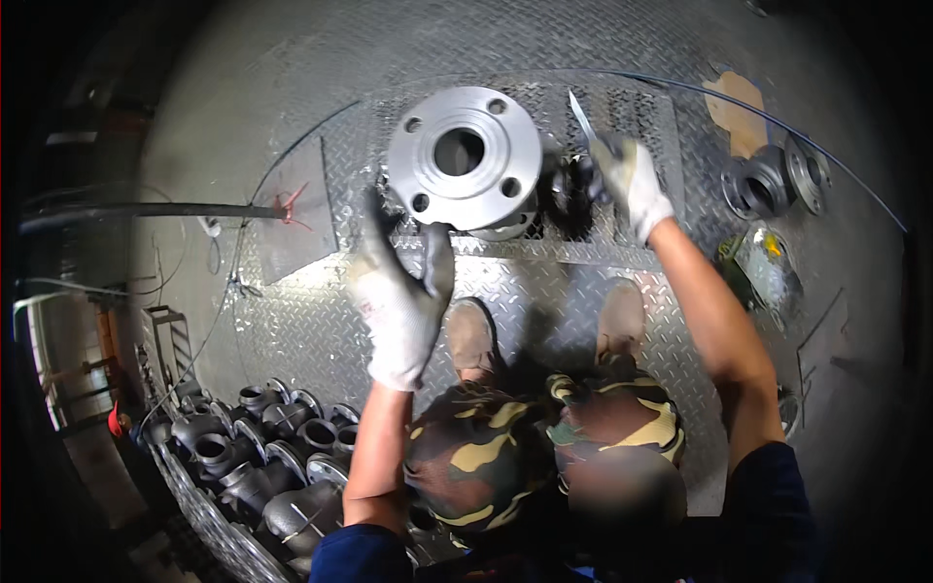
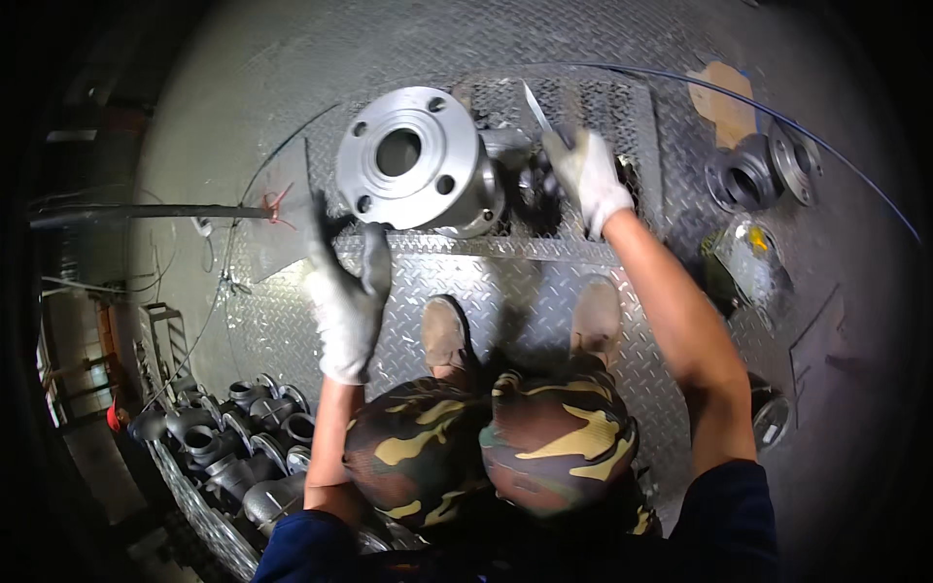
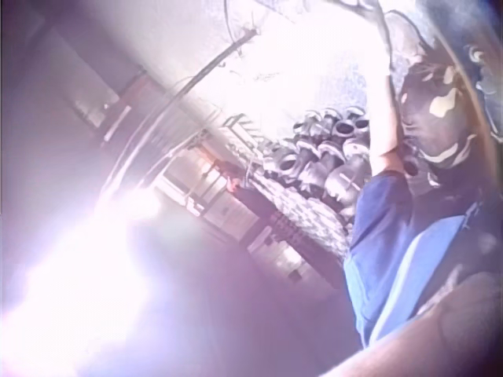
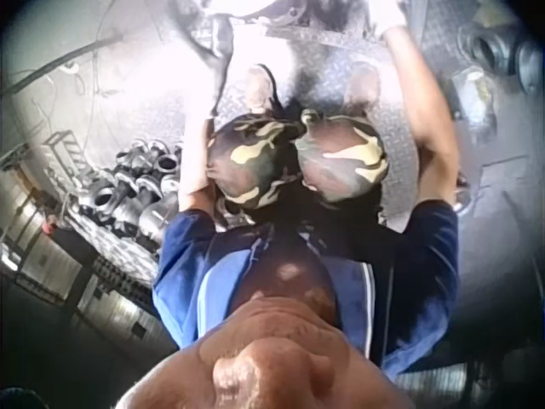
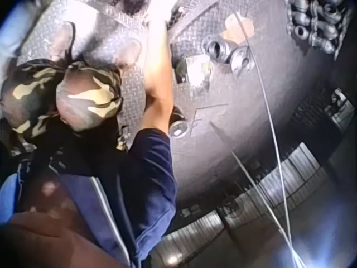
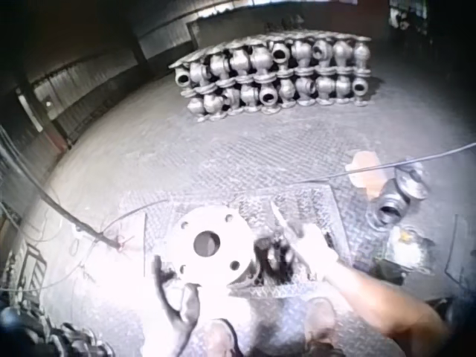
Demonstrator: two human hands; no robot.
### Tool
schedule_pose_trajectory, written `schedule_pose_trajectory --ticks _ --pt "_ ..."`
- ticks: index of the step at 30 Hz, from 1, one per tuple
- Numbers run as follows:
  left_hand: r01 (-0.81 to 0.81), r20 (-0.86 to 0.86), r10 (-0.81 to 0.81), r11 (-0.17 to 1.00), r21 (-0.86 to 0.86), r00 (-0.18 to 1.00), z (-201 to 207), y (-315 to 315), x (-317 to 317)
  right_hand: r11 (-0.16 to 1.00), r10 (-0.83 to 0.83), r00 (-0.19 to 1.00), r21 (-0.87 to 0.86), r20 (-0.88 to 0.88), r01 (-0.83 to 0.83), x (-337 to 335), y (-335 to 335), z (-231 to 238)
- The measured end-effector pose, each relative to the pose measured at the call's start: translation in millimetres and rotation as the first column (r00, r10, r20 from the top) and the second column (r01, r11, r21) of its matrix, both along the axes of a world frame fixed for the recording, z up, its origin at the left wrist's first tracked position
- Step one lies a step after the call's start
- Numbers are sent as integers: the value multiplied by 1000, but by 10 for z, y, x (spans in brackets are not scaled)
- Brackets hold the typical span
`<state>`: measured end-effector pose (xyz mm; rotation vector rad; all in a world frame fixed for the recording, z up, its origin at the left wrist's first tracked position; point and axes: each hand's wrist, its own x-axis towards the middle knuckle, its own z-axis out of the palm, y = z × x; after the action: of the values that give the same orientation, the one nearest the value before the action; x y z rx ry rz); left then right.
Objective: The person files rough edges and imperfections from metal castings using a metal file, wearing gloves for protection.
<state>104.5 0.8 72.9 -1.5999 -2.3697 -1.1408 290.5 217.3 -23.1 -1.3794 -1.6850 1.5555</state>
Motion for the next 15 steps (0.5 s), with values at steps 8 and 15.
schedule_pose_trajectory --ticks 8,15 --pt "288 -500 -435 893 -345 749 82 483 -48 943 0 999 -332 37 12 1324 -1091 -578" --pt "81 -599 -260 948 -308 757 -41 781 255 825 -501 852 -213 155 524 2251 -1287 -122"
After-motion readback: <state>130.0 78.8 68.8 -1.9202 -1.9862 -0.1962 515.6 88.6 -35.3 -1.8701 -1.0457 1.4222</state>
